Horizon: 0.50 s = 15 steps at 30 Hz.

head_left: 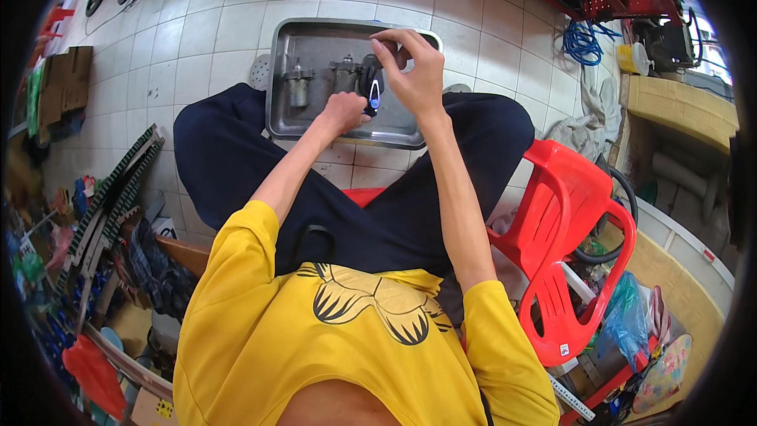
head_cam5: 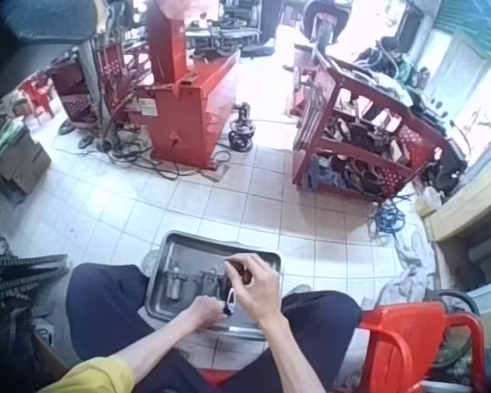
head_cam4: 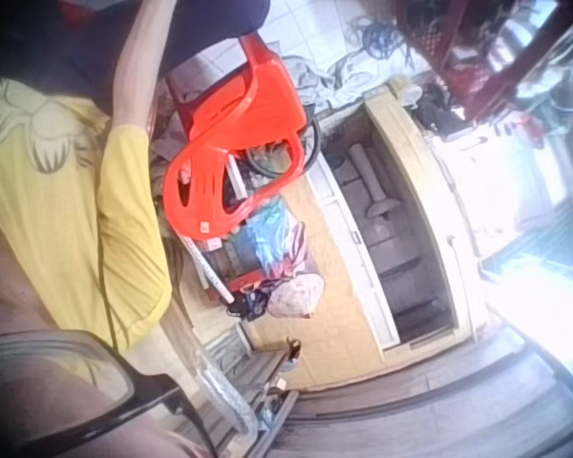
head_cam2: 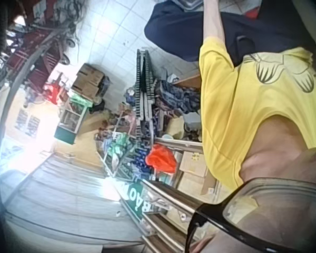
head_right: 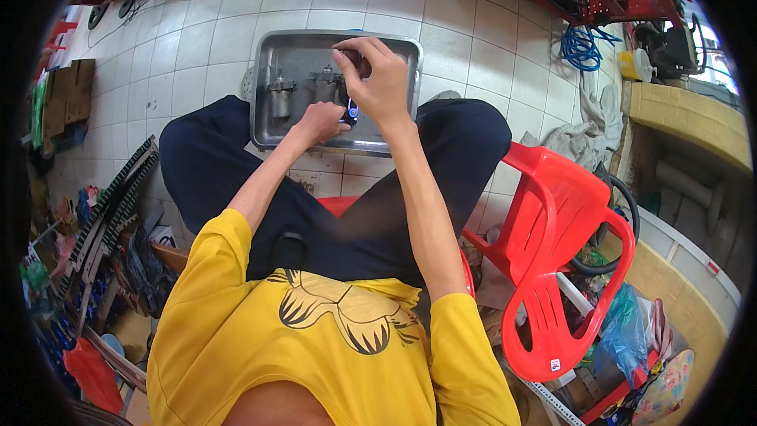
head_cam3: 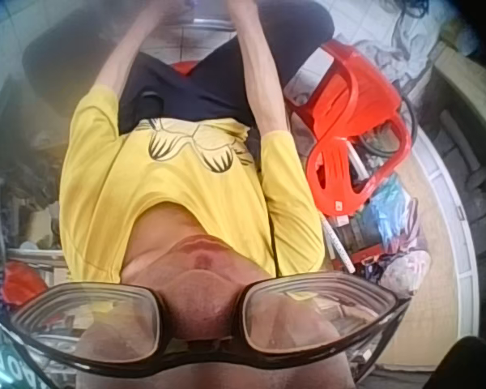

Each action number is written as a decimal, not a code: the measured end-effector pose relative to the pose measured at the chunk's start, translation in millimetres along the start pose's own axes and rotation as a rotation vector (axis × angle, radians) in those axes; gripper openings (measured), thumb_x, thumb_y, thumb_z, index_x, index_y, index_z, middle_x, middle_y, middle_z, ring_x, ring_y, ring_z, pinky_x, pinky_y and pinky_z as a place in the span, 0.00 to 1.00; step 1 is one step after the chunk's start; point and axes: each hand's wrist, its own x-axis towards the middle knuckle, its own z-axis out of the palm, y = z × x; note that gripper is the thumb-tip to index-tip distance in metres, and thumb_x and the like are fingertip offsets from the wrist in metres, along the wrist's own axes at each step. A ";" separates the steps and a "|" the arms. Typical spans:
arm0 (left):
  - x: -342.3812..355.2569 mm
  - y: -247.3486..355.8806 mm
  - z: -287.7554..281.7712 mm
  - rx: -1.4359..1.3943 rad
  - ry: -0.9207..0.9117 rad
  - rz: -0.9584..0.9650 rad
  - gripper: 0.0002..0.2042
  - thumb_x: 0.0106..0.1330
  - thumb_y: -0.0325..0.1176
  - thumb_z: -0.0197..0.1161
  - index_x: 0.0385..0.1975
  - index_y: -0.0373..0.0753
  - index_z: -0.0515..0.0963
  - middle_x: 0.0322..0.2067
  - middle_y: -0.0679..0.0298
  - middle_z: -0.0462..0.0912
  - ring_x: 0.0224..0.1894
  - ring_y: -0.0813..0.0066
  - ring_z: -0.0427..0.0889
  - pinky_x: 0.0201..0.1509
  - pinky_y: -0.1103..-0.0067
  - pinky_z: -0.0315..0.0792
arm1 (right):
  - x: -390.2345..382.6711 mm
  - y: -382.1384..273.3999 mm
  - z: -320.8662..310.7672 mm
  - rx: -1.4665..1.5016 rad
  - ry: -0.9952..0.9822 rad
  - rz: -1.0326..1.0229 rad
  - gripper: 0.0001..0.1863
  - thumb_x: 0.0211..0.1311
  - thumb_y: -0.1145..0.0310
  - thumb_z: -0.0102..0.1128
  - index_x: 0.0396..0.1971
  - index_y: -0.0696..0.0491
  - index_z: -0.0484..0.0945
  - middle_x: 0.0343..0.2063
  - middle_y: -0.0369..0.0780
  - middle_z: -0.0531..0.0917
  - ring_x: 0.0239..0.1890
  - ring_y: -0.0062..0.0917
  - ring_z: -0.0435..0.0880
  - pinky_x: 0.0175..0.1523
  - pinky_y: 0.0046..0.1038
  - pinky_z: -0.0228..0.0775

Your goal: The person uses a screwdriver to work on a small mechanical component inside a metal tray. They hold the component by hand, turning it over several times to access and adjust different sides using the tool.

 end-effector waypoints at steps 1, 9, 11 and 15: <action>-1.0 1.7 -1.5 0.006 0.039 0.010 0.18 0.62 0.49 0.72 0.34 0.38 0.85 0.34 0.50 0.88 0.40 0.48 0.89 0.45 0.58 0.82 | -0.4 2.2 0.0 -0.009 -0.011 -0.009 0.10 0.59 0.73 0.74 0.42 0.52 0.89 0.35 0.35 0.88 0.22 0.12 0.76 0.31 0.19 0.70; 3.7 3.1 0.8 -0.018 0.075 0.021 0.20 0.60 0.48 0.74 0.36 0.35 0.81 0.31 0.50 0.87 0.37 0.48 0.89 0.41 0.57 0.81 | 5.5 -6.8 4.7 0.005 -0.032 -0.050 0.07 0.56 0.71 0.78 0.35 0.50 0.91 0.25 0.34 0.77 0.21 0.16 0.74 0.29 0.22 0.68; 0.6 5.6 2.6 -0.010 0.113 0.039 0.20 0.61 0.47 0.74 0.36 0.34 0.81 0.30 0.49 0.87 0.37 0.48 0.89 0.41 0.59 0.82 | 11.7 -9.1 4.0 -0.029 -0.086 -0.034 0.08 0.54 0.70 0.79 0.34 0.50 0.91 0.24 0.35 0.77 0.22 0.18 0.75 0.29 0.23 0.69; 0.1 9.1 -2.3 -0.037 0.096 0.037 0.19 0.61 0.46 0.73 0.35 0.34 0.81 0.30 0.49 0.87 0.36 0.48 0.89 0.41 0.59 0.81 | 39.2 -10.6 0.9 -0.165 -0.304 -0.077 0.09 0.51 0.66 0.79 0.32 0.51 0.90 0.25 0.36 0.78 0.24 0.24 0.79 0.32 0.28 0.72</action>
